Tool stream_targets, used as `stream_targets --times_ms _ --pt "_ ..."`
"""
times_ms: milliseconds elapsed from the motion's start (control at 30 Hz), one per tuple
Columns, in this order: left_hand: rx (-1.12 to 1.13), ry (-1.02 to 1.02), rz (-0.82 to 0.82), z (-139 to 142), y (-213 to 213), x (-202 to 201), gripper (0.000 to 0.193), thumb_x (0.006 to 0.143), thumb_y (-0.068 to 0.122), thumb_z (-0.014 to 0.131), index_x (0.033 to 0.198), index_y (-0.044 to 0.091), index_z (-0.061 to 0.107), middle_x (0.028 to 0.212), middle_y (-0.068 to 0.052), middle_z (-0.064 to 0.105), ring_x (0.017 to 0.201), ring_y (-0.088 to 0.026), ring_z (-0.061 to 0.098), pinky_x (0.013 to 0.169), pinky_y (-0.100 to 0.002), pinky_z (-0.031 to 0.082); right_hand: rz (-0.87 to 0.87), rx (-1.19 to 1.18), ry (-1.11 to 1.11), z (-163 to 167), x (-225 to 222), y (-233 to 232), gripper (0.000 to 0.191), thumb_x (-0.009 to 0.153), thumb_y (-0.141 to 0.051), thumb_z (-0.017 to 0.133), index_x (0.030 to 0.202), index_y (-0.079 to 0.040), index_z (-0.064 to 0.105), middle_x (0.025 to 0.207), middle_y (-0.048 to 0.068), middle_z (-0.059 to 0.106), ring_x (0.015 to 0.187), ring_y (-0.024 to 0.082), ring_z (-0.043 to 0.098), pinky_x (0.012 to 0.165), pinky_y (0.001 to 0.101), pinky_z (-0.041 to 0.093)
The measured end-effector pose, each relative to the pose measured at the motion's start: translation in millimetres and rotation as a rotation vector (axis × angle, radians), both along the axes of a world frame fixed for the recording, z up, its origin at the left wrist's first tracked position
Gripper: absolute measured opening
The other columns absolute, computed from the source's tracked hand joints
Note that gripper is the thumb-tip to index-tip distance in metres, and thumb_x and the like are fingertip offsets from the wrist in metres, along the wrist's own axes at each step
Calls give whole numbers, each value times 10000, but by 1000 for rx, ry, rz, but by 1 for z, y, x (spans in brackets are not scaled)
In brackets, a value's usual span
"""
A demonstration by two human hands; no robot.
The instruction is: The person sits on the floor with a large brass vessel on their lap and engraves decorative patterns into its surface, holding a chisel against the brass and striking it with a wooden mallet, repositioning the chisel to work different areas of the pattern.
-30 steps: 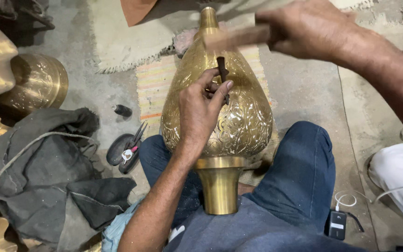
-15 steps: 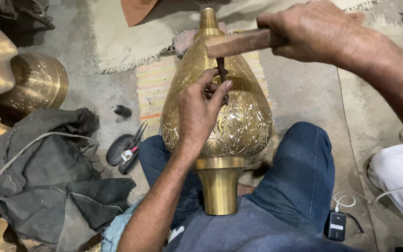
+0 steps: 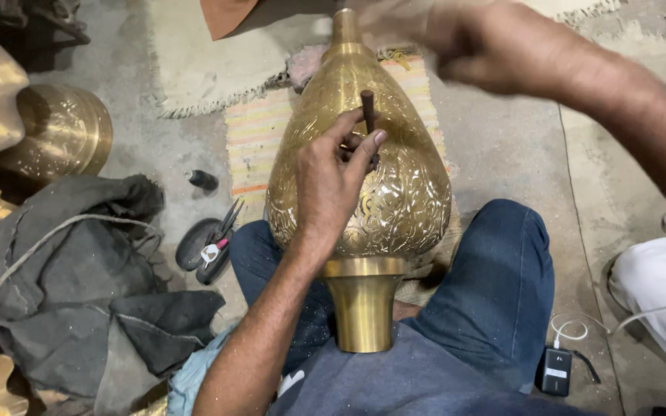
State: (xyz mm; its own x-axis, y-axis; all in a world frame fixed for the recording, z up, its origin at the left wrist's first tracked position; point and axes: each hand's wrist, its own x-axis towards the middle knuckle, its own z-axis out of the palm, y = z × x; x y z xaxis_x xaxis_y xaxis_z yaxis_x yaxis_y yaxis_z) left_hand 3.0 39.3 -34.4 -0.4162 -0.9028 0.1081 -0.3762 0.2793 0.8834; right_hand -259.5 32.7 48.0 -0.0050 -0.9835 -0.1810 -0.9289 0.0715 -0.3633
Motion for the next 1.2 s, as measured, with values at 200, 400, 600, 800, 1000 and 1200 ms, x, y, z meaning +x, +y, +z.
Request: stream_targets --times_ms 200,400,600,800,1000,1200 --pt "27 -6 -2 2 0 0 345 974 279 721 1260 86 705 798 -51 791 675 -97 787 543 -263 650 56 -30 -93 -6 3 3 396 936 -250 780 1236 -22 660 883 114 758 803 255 757 733 443 613" --pt "48 16 -11 4 -1 0 375 982 273 706 1307 89 669 804 -54 786 675 -94 788 517 -265 640 113 -190 -22 -3 2 4 257 963 -215 753 1127 -26 696 902 125 749 821 282 753 746 440 612" --pt "4 -6 -32 3 0 1 349 985 266 712 1288 94 689 804 -58 791 684 -97 789 561 -254 656 171 -70 256 -5 1 1 303 937 -217 762 1209 -100 698 852 131 741 754 280 747 712 440 613" --pt "-36 12 -17 2 -1 1 338 987 278 715 1270 94 692 829 -60 794 694 -102 792 551 -256 654 284 -197 175 -2 -1 3 241 928 -200 781 1133 -90 718 879 153 741 777 308 733 741 468 600" --pt "34 -6 -15 4 2 2 348 988 274 694 1294 109 689 807 -64 795 682 -101 790 540 -253 640 4 -35 -93 10 6 4 293 949 -268 761 1164 -101 651 881 102 738 812 232 761 720 404 615" --pt "4 7 -27 5 2 2 345 981 267 710 1274 87 683 833 -66 798 710 -102 796 561 -251 651 100 -72 -17 17 10 5 200 952 -171 750 1067 -20 687 829 144 724 759 259 727 669 423 584"
